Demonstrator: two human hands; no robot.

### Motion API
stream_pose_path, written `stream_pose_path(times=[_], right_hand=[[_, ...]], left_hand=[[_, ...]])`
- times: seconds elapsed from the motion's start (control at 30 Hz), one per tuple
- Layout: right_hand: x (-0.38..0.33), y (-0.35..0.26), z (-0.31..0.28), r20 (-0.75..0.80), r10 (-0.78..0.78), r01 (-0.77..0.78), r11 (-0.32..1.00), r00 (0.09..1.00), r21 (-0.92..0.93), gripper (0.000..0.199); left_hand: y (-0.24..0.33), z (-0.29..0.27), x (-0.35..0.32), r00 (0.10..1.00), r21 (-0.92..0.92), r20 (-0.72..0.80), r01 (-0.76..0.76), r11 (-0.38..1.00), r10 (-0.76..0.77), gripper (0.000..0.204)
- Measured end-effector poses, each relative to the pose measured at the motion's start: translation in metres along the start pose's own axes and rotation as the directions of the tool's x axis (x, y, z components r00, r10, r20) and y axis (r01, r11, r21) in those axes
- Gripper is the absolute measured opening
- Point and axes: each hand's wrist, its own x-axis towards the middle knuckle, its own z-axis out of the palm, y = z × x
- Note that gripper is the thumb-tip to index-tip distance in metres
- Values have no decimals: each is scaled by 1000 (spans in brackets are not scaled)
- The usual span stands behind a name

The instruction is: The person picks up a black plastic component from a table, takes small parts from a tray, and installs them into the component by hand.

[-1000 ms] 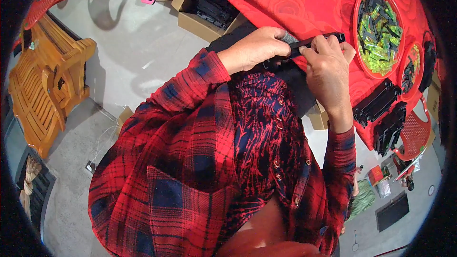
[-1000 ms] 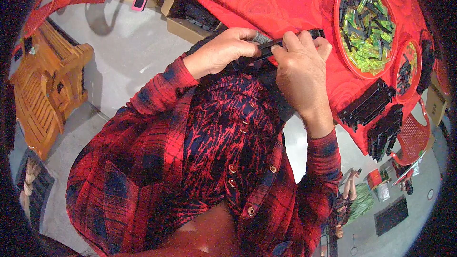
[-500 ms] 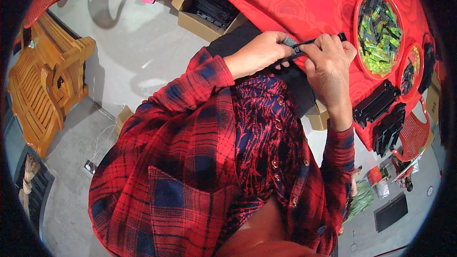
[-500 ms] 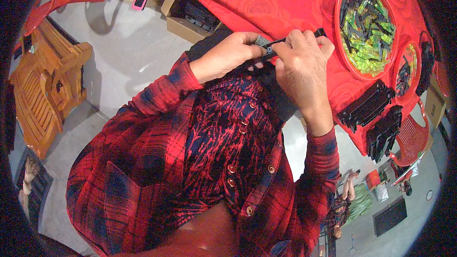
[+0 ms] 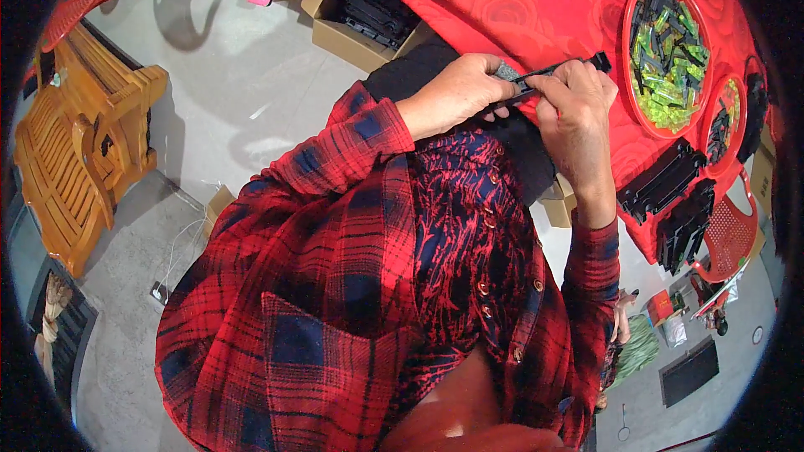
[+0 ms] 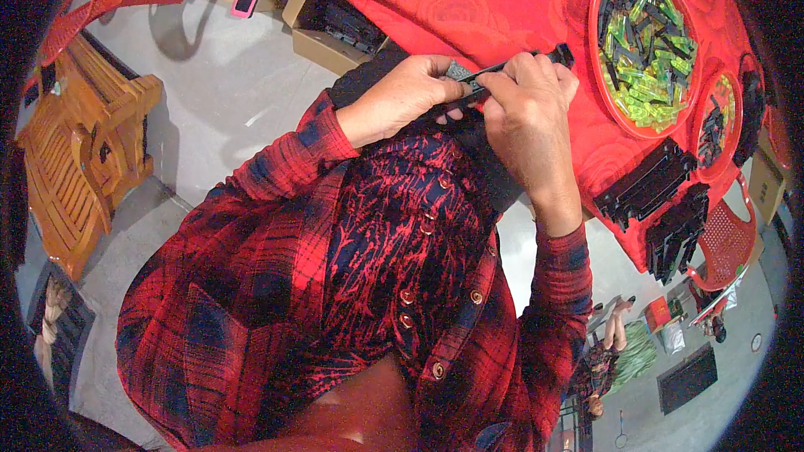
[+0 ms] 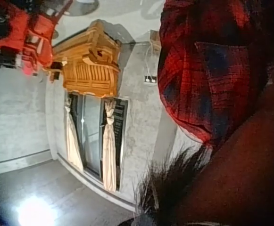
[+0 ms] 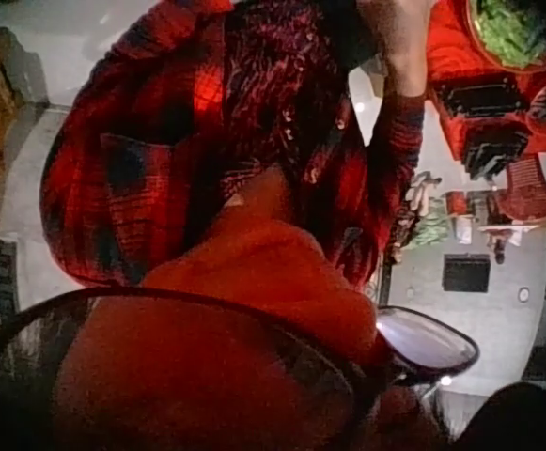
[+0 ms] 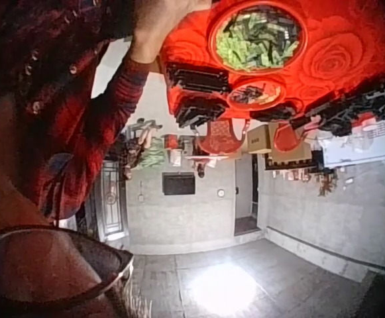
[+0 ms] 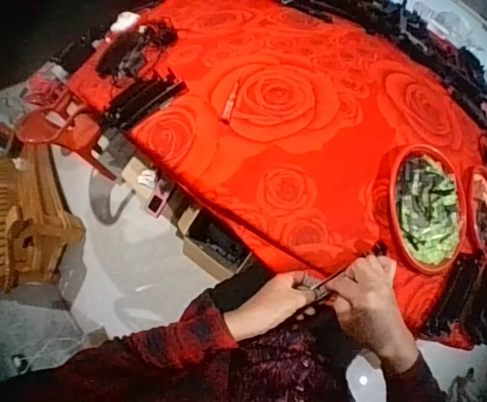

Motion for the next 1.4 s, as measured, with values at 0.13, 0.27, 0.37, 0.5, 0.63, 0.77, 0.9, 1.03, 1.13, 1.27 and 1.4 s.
stream_pose_path(times=[0.13,0.27,0.37,0.5,0.63,0.77,0.9,1.03,1.13,1.27,1.4], right_hand=[[0,-1,-1,14,2,-2,1000,1000,-2,19],[1,-1,-3,41,-12,12,1000,999,0,19],[3,-1,-5,62,-29,29,1000,998,-4,18],[0,2,-1,80,-42,42,999,996,7,16],[-2,3,4,66,-25,23,999,997,25,14],[-5,13,5,-73,80,-68,985,994,161,20],[-7,12,1,-159,186,-177,982,970,71,34],[-11,9,11,-235,272,-267,962,933,54,43],[-23,8,23,-343,357,-392,919,869,-38,58],[-18,-11,30,-388,591,-502,806,708,312,73],[-17,-35,20,-446,600,-576,791,665,205,77]], left_hand=[[-2,-2,1,1000,-10,28,-14,1000,14,19],[2,-1,-3,999,34,30,-44,998,43,20],[4,1,-3,999,20,24,-38,999,37,21],[3,3,-2,988,289,-60,-121,950,145,22],[-3,3,0,949,497,-97,-214,841,299,22],[0,2,0,950,510,-95,-211,834,298,25],[5,2,-4,952,564,-103,-184,805,290,28],[9,2,-6,961,568,-105,-153,809,255,29],[17,6,-7,980,601,-72,-107,792,187,29],[8,7,-4,931,754,-4,-238,613,366,29],[12,8,-8,967,698,0,-183,693,255,28]])
